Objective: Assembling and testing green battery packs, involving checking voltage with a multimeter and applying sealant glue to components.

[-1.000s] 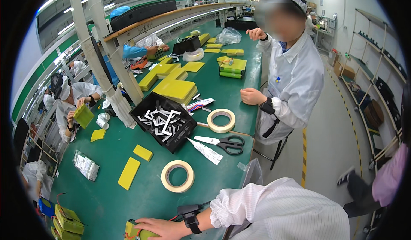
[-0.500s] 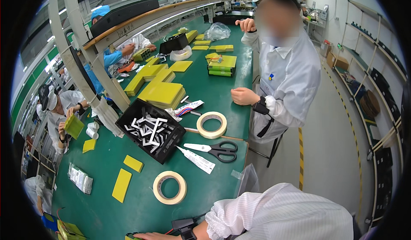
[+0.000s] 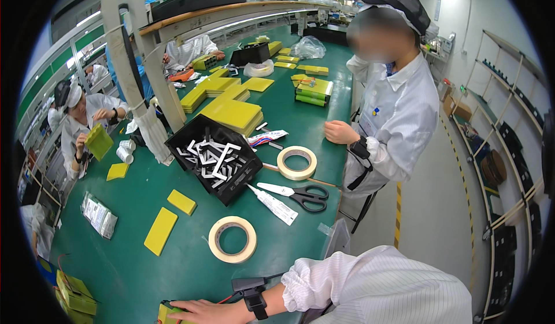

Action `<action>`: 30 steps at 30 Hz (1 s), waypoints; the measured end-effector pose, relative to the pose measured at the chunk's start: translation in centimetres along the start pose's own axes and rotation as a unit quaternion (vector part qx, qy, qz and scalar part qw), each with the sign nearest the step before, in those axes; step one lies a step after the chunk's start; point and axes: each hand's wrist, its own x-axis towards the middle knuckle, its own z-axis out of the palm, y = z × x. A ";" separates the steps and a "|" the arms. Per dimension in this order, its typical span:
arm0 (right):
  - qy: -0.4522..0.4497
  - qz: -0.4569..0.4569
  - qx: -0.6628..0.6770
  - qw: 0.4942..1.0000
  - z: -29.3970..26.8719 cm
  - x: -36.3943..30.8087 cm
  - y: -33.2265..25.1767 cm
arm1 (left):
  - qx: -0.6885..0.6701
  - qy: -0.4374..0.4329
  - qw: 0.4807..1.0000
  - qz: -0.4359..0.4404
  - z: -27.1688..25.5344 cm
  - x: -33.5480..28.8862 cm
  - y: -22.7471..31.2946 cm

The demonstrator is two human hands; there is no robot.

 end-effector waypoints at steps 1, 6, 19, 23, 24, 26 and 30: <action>0.008 -0.001 0.012 1.000 -0.3 0.0 -0.2 | 0.166 0.072 0.978 -0.102 -1.9 -9.1 0.8; -0.017 0.017 0.015 1.000 -1.6 -0.2 -0.4 | 0.146 0.355 0.735 -0.559 6.4 6.5 5.9; 0.000 -0.014 0.039 0.999 -1.5 0.2 -0.4 | 0.133 0.399 0.695 -0.583 5.6 5.7 6.3; 0.013 -0.035 0.047 0.998 -0.6 0.5 -0.2 | 0.166 0.274 0.875 -0.363 1.5 0.0 3.4; 0.012 -0.039 0.051 0.998 -0.3 0.8 -0.3 | 0.211 0.105 0.964 -0.125 -0.2 -2.2 2.7; 0.004 -0.017 0.061 0.998 -0.9 0.3 0.3 | 0.195 0.242 0.878 -0.364 3.3 1.6 4.4; -0.004 -0.008 0.068 0.998 -1.2 0.2 -0.2 | 0.258 0.272 0.735 -0.566 3.6 2.0 5.7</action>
